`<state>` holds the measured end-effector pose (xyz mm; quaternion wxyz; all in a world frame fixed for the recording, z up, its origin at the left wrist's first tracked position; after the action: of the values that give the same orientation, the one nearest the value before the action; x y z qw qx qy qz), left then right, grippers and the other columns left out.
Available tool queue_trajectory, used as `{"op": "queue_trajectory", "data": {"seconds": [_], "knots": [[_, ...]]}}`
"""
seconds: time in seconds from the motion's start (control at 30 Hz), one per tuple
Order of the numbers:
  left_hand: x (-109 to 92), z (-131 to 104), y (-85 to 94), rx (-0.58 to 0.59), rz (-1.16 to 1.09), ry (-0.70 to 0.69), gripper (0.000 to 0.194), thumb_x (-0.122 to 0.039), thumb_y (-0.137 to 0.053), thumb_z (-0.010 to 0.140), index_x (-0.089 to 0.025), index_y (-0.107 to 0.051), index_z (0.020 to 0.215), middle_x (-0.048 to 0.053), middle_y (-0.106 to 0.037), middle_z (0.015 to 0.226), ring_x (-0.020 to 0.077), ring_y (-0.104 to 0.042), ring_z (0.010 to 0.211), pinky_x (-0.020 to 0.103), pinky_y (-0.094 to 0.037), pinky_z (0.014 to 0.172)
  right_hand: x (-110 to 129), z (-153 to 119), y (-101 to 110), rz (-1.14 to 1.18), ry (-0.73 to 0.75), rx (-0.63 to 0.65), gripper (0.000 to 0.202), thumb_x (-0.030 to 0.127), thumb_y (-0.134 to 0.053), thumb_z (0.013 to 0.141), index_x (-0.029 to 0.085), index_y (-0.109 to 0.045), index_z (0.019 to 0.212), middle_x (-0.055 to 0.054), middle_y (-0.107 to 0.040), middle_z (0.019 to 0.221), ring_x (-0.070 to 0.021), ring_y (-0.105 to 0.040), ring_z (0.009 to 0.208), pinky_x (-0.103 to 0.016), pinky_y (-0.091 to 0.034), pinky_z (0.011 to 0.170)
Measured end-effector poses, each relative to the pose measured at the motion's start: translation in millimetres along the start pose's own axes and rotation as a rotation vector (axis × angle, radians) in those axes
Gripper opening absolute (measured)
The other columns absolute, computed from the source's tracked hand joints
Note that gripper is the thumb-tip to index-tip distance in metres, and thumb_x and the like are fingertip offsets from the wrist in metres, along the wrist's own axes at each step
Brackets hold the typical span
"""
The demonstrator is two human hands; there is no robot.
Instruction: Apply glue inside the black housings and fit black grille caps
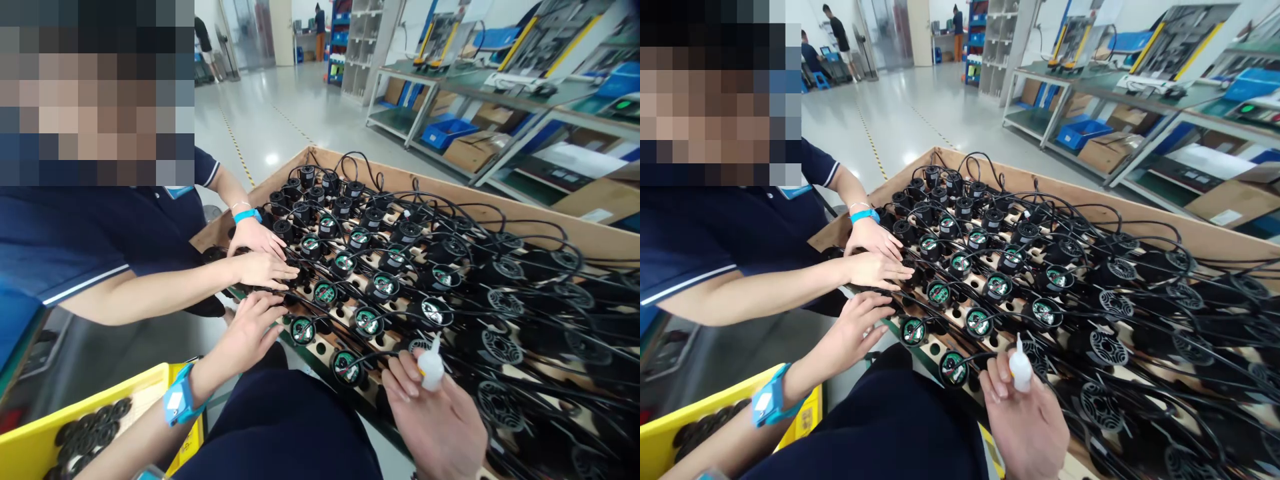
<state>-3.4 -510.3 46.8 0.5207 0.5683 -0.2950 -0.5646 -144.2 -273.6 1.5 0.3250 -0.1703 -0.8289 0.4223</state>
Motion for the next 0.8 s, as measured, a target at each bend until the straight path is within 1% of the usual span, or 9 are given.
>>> {"op": "queue_trajectory", "data": {"seconds": [0.2,0.33,0.53,0.67,0.73,0.8], "knots": [[8,-3,0.8,-0.023,0.015,0.045,0.026,-0.023,-0.05,0.091,-0.021,-0.059,0.115,0.009,-0.06,0.124,0.0272,-0.045,0.119,0.049,-0.043,0.097,-7,0,-6,-0.005,-0.076,0.02,0.016,0.029,-0.056,0.078,0.02,-0.059,0.091,0.001,-0.036,0.073,-0.0107,-0.035,0.061,-0.025,-0.041,0.052],[8,-2,5.5,-0.035,0.017,0.051,0.025,-0.024,-0.049,0.092,-0.021,-0.061,0.113,0.008,-0.062,0.121,0.0275,-0.046,0.119,0.049,-0.043,0.096,-7,1,-9,-0.008,-0.059,0.033,0.012,0.029,-0.054,0.08,0.021,-0.058,0.088,0.001,-0.036,0.074,-0.0109,-0.036,0.061,-0.026,-0.041,0.053],[3,2,17.0,-0.062,0.02,0.027,0.023,-0.025,-0.047,0.093,-0.021,-0.063,0.11,0.007,-0.063,0.121,0.0262,-0.049,0.116,0.048,-0.042,0.096,-10,0,-6,-0.051,-0.057,0.037,0.016,0.033,-0.055,0.079,0.02,-0.058,0.089,0.001,-0.036,0.074,-0.01,-0.036,0.061,-0.025,-0.04,0.053],[10,-1,18.9,-0.098,0.053,0.044,0.022,-0.024,-0.048,0.093,-0.021,-0.063,0.109,0.006,-0.063,0.12,0.026,-0.047,0.117,0.047,-0.042,0.096,-12,3,-4,-0.033,-0.076,0.027,0.017,0.033,-0.056,0.079,0.02,-0.059,0.089,0.001,-0.038,0.074,-0.0108,-0.036,0.06,-0.026,-0.041,0.053],[14,-6,20.6,-0.114,0.07,0.027,0.022,-0.022,-0.048,0.093,-0.022,-0.063,0.109,0.006,-0.063,0.12,0.026,-0.047,0.117,0.046,-0.043,0.094,-11,5,-6,-0.012,-0.072,0.027,0.016,0.032,-0.057,0.078,0.02,-0.059,0.09,0.001,-0.039,0.073,-0.011,-0.037,0.06,-0.026,-0.04,0.053],[12,-12,26.5,-0.158,0.076,-0.046,0.02,-0.022,-0.05,0.092,-0.023,-0.063,0.107,0.006,-0.065,0.117,0.0259,-0.049,0.114,0.045,-0.045,0.092,-9,1,-10,0.022,-0.042,0.033,0.016,0.03,-0.06,0.076,0.02,-0.059,0.088,0.001,-0.042,0.071,-0.0106,-0.037,0.06,-0.025,-0.039,0.054]]}}
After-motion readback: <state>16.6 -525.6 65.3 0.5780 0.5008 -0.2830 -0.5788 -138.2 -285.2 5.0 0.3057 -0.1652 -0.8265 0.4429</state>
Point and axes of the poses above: each hand's wrist, its own z-axis towards the middle knuckle, its own y-axis out of the back of the hand, x = y × z, the point moved 6 cm from there along z, towards the middle knuckle
